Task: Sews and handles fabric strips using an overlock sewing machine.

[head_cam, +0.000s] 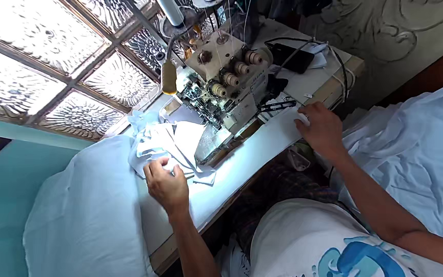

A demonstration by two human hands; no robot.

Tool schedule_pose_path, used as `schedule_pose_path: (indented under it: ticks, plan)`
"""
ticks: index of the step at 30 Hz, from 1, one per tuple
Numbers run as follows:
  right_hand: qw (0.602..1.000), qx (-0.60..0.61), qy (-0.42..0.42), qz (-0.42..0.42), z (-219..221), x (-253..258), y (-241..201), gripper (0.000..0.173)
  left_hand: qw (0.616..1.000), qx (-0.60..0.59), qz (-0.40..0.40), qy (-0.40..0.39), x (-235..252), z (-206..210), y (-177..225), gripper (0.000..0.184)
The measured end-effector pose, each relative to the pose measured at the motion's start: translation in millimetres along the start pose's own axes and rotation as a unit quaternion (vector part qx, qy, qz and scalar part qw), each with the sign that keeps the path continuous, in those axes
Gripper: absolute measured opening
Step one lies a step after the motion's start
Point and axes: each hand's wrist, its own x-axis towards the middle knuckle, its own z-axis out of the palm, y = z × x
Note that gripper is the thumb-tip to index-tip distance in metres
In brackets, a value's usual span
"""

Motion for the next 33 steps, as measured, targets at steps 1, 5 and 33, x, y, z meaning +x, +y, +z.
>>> schedule_pose_path:
  ticks: [1, 5, 33]
  plan:
    - [0.999, 0.012, -0.005, 0.031, -2, 7, 10, 0.034, 0.999, -0.017, 0.005, -0.026, -10, -5, -6, 0.023]
    - [0.993, 0.061, -0.053, 0.088, -2, 22, 23, 0.028, 0.984, -0.085, 0.035, -0.153, -48, -19, -31, 0.012]
    - [0.693, 0.673, -0.016, 0.259, -28, 13, -4, 0.024, 0.965, -0.089, 0.026, -0.244, -57, -13, -52, 0.040]
